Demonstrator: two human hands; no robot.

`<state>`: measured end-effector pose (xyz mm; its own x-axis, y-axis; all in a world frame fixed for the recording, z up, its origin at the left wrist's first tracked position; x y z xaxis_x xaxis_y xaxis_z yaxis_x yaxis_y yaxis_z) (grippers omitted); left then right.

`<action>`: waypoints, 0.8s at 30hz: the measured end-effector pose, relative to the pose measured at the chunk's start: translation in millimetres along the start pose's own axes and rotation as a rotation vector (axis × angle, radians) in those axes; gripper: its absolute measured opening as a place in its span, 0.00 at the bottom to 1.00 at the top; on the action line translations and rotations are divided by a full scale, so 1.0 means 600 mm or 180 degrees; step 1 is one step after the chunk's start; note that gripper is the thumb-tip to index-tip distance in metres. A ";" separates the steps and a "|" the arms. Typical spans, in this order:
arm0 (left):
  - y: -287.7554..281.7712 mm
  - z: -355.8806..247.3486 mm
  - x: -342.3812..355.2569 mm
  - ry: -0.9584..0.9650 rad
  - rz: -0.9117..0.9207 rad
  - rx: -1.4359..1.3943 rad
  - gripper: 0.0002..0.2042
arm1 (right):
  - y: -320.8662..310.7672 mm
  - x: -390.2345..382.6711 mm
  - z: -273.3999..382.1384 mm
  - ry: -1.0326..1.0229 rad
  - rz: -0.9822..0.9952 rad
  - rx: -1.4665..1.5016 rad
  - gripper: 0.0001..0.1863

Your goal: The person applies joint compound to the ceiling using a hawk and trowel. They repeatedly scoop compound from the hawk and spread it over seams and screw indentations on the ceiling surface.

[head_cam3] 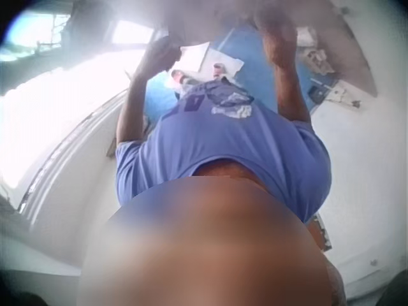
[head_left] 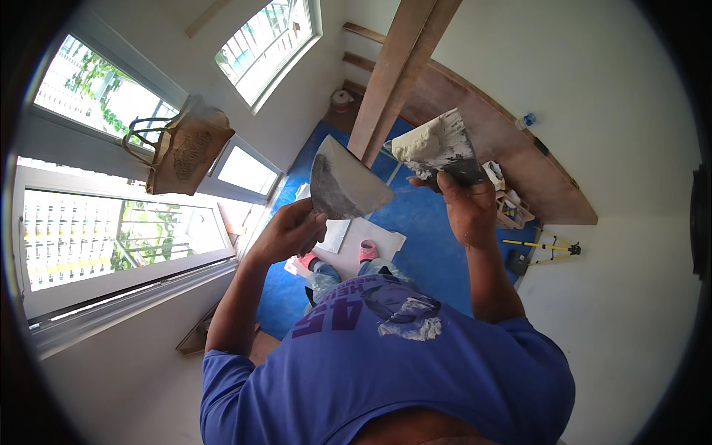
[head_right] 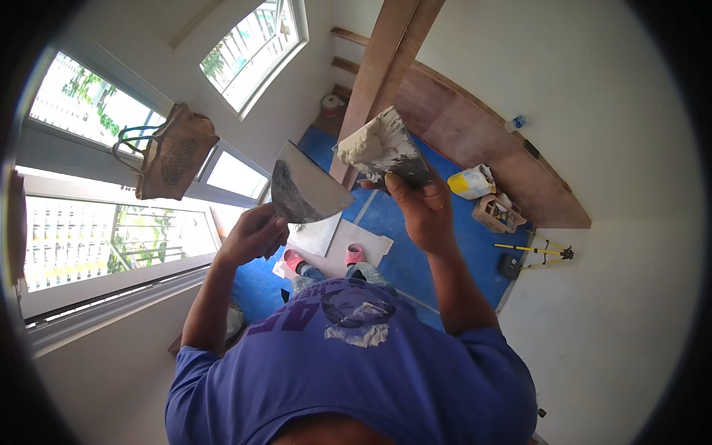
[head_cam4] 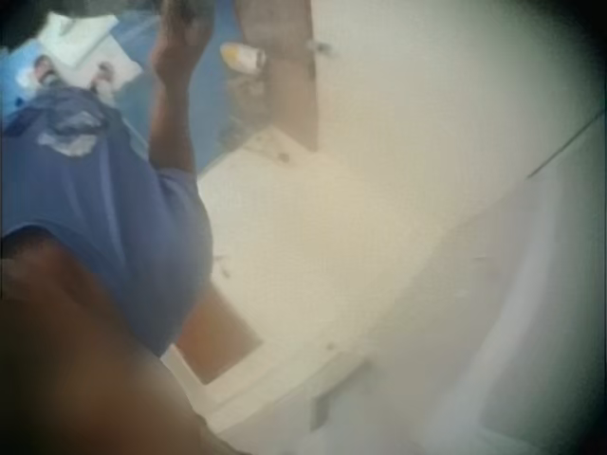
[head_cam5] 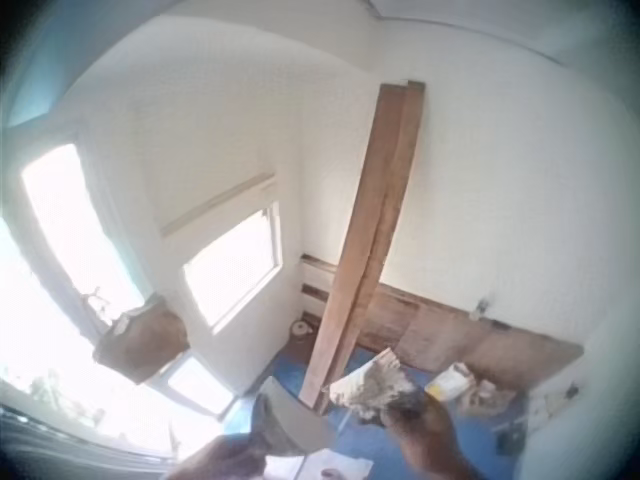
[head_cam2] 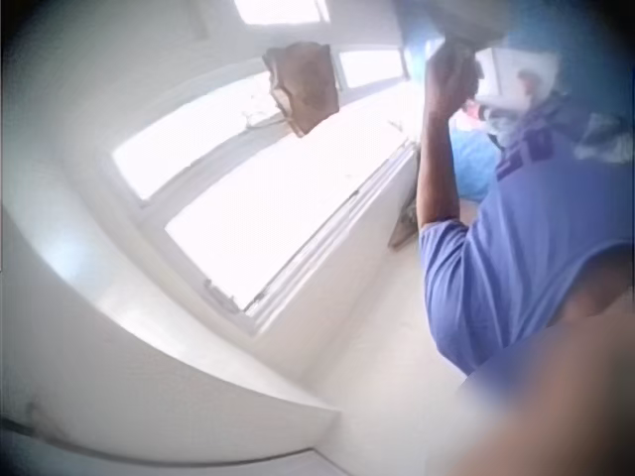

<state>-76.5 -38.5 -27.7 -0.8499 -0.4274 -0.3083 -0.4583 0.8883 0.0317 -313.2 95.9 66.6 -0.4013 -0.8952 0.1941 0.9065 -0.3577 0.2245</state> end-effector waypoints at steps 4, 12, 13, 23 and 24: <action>0.058 -0.032 -0.013 0.0117 0.0561 -0.1496 0.19 | 0.027 -0.004 0.030 -0.0746 0.0255 -0.1537 0.23; 0.050 -0.051 -0.015 0.0341 0.0723 -0.1718 0.17 | 0.064 -0.013 0.030 -0.0906 0.0863 -0.2369 0.26; 0.049 -0.055 -0.017 0.0382 0.0794 -0.1782 0.17 | 0.068 -0.013 0.031 -0.1006 0.0964 -0.2257 0.27; 0.050 -0.060 -0.031 0.0364 0.0901 -0.1887 0.17 | 0.071 -0.004 -0.019 -0.1004 0.1457 -0.3235 0.28; 0.047 -0.060 -0.031 0.0417 0.0862 -0.1894 0.17 | 0.050 0.005 -0.028 -0.0546 0.1236 -0.3079 0.27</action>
<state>-83.1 -11.6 13.2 -0.9626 -0.2524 -0.0987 -0.2576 0.7389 0.6226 -284.9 78.0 58.0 -0.0058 -0.9711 0.2387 0.6652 -0.1820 -0.7241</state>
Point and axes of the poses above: each hand's wrist, its own x-axis towards the middle knuckle, its own y-axis out of the palm, z = x × y, the point moved 9 cm from there along x, towards the middle knuckle, and after that the axes turned 6 degrees about -x, right-handed, at the moved point
